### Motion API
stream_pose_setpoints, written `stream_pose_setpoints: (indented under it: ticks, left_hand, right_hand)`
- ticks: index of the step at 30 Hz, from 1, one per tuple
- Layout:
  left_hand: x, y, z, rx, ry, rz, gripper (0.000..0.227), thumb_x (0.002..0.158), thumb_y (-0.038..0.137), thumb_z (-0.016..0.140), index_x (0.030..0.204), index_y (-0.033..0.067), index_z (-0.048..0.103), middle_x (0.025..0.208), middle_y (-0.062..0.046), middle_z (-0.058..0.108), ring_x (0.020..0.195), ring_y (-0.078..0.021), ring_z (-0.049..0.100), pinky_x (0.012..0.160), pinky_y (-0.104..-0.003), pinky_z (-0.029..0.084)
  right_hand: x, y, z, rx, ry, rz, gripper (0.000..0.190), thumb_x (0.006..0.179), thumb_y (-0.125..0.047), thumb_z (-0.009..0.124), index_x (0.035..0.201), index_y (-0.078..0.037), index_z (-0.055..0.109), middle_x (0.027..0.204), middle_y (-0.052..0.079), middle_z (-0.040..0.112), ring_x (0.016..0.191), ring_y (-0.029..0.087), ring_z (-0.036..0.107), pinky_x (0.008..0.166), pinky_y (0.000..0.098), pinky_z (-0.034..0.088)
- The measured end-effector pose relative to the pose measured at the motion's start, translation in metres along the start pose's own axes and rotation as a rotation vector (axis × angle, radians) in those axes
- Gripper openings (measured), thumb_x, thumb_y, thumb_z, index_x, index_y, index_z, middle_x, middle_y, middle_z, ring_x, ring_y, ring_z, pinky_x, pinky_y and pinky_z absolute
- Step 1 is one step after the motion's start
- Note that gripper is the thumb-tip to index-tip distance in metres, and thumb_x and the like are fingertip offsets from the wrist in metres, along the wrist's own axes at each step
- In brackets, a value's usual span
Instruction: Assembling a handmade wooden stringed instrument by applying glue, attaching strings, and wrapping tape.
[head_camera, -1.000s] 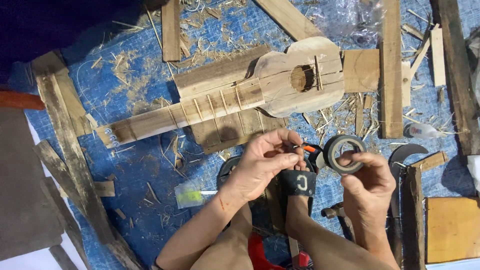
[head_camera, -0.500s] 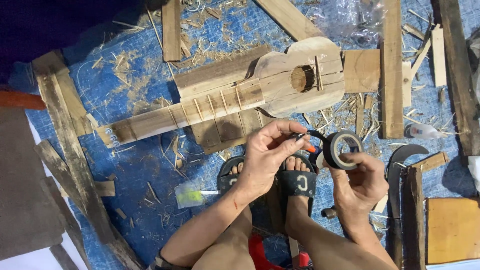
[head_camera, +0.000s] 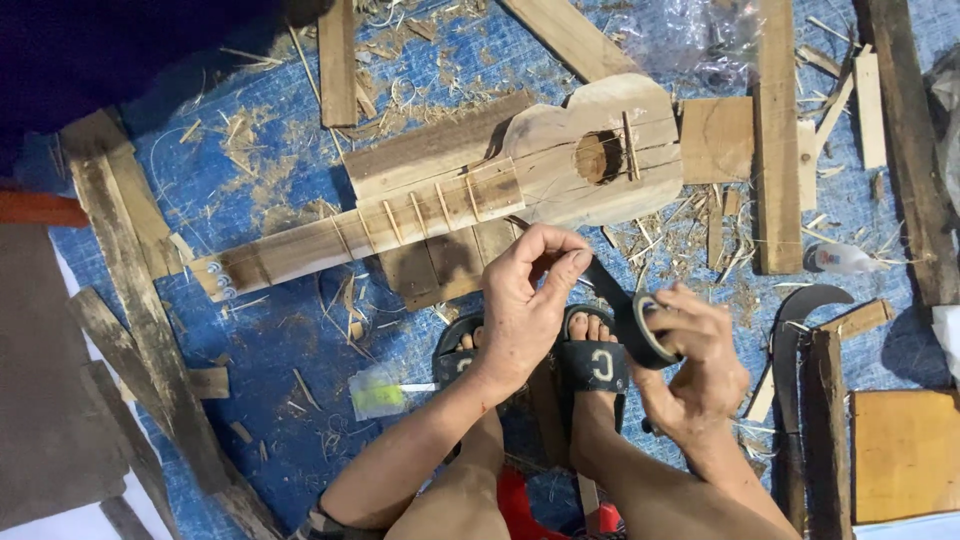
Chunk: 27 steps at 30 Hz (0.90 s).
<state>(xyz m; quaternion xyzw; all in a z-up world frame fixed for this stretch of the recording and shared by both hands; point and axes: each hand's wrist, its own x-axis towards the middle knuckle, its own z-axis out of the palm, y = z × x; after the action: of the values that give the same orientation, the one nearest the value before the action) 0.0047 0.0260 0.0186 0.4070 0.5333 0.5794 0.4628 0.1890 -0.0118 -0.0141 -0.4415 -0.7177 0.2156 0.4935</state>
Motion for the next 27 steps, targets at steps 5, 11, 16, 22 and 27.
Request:
stream_pose_setpoints:
  ticks: [5,11,16,22,27]
  left_hand:
    - [0.000,0.004,0.001,0.080,0.041,0.065,0.001,0.095,0.005,0.072,0.096,0.0055,0.072,0.077,-0.010,0.067,0.079,-0.0140,0.066,0.070,-0.033,0.057]
    - [0.001,0.006,-0.001,0.242,-0.010,0.110,0.006,0.096,0.005,0.063,0.091,0.0083,0.065,0.085,-0.001,0.067,0.081,-0.0129,0.063,0.078,-0.028,0.052]
    - [0.002,0.009,0.001,0.253,-0.030,0.215,0.007,0.097,0.004,0.063,0.090,0.0073,0.063,0.083,-0.003,0.065,0.078,-0.0150,0.061,0.074,-0.030,0.051]
    - [0.014,0.013,-0.002,0.240,-0.004,0.188,0.006,0.094,0.006,0.064,0.089,0.0084,0.065,0.077,-0.002,0.066,0.071,-0.0110,0.060,0.068,-0.028,0.050]
    - [0.019,0.032,-0.008,0.261,-0.014,0.212,0.007,0.093,0.003,0.065,0.089,0.0081,0.066,0.076,-0.003,0.067,0.071,-0.0115,0.060,0.064,-0.026,0.048]
  right_hand:
    - [-0.006,0.003,0.001,0.110,0.015,-0.015,0.022,0.085,-0.009,0.080,0.087,-0.002,0.060,0.086,0.016,0.070,0.107,0.040,0.071,0.107,0.0603,0.051]
    - [0.014,-0.018,-0.005,-0.074,-0.110,0.042,0.024,0.095,-0.022,0.065,0.094,0.000,0.059,0.095,0.018,0.066,0.092,0.032,0.065,0.091,0.0424,0.051]
    - [0.010,-0.015,-0.003,-0.009,-0.024,0.021,0.024,0.092,-0.016,0.070,0.107,-0.001,0.058,0.096,0.013,0.066,0.086,0.025,0.061,0.077,0.0326,0.052]
    - [0.005,0.003,0.006,0.180,0.112,-0.118,0.029,0.088,-0.013,0.071,0.112,-0.006,0.056,0.099,0.015,0.070,0.094,0.029,0.070,0.101,0.0486,0.049]
    - [0.020,-0.007,0.010,0.052,0.058,-0.131,0.033,0.087,-0.020,0.073,0.115,-0.005,0.064,0.103,0.010,0.074,0.077,0.021,0.060,0.086,0.0385,0.045]
